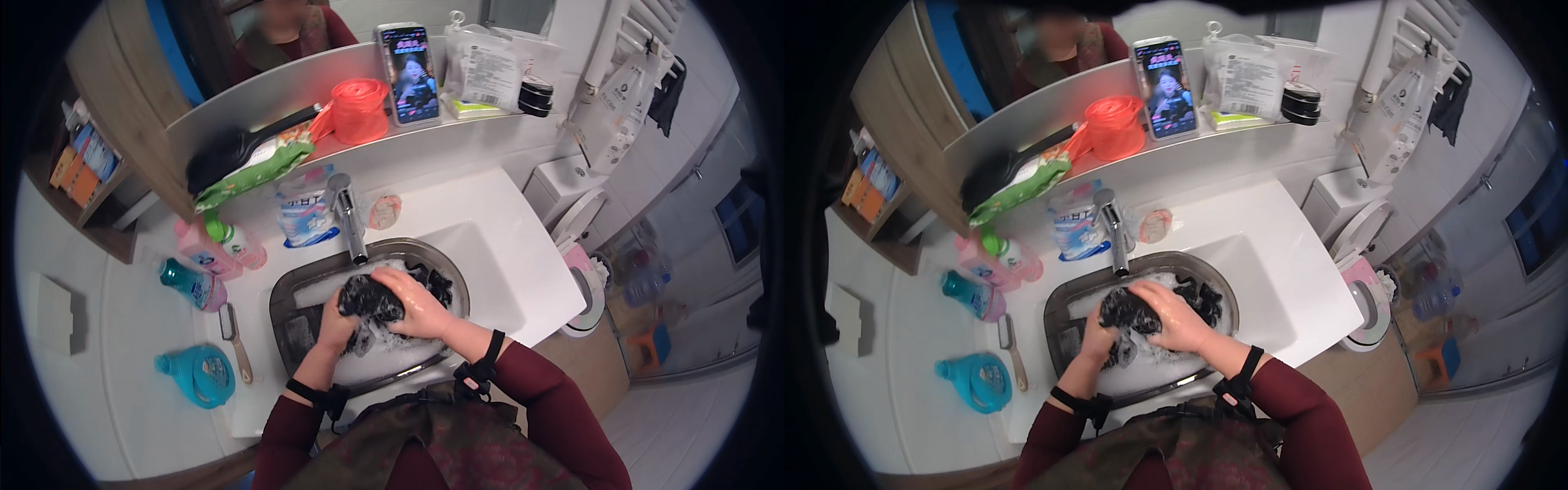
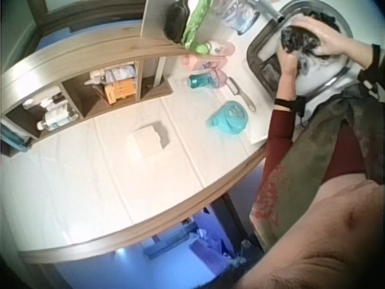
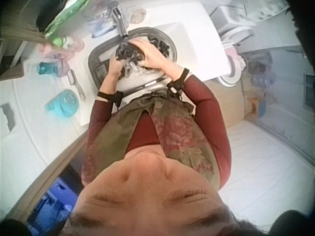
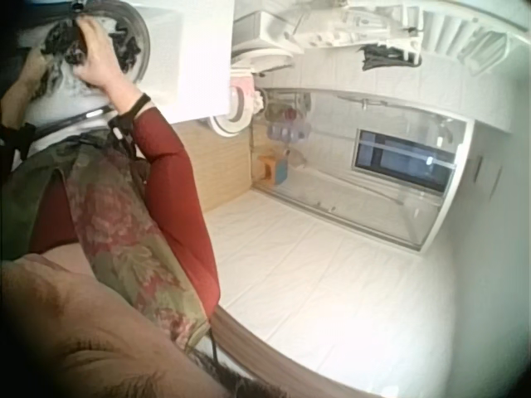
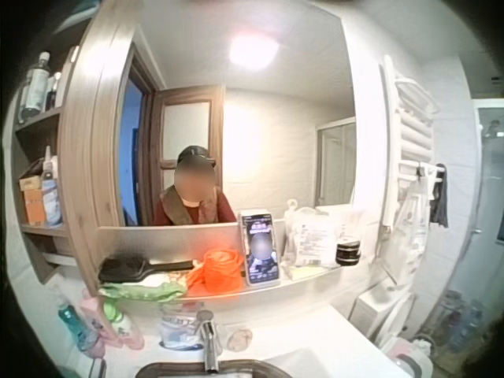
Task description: The person hand washes a dark garment in a sink filled with soapy water. They repeatedly submerge, agitate, and wring the fabric to clean it, then briefly rinse it under running water before returning it to the soapy basin.
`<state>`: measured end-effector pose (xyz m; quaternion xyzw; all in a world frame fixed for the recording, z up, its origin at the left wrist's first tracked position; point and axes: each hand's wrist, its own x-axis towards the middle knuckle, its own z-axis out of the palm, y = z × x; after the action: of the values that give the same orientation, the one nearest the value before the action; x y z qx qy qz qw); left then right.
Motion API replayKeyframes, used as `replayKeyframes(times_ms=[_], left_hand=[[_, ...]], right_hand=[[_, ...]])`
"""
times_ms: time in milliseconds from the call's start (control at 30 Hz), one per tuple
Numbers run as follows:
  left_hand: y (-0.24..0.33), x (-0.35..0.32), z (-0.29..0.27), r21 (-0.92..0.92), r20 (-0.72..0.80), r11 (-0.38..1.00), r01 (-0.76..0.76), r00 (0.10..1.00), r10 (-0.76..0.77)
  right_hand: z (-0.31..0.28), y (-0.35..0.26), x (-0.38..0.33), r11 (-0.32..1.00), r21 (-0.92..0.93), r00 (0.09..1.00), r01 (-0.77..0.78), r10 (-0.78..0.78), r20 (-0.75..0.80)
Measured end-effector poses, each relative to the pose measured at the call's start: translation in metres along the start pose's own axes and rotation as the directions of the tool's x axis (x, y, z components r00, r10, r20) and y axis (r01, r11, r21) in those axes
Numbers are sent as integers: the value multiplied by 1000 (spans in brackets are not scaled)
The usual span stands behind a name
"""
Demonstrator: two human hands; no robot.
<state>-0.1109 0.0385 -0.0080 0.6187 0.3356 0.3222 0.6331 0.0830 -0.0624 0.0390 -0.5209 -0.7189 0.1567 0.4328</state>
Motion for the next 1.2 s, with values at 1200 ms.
replayKeyframes(times_ms=[1200], left_hand=[[25,18,-15,-500,502,797,338,864,-52]], right_hand=[[20,49,-33,848,214,874,-486,465,142]])
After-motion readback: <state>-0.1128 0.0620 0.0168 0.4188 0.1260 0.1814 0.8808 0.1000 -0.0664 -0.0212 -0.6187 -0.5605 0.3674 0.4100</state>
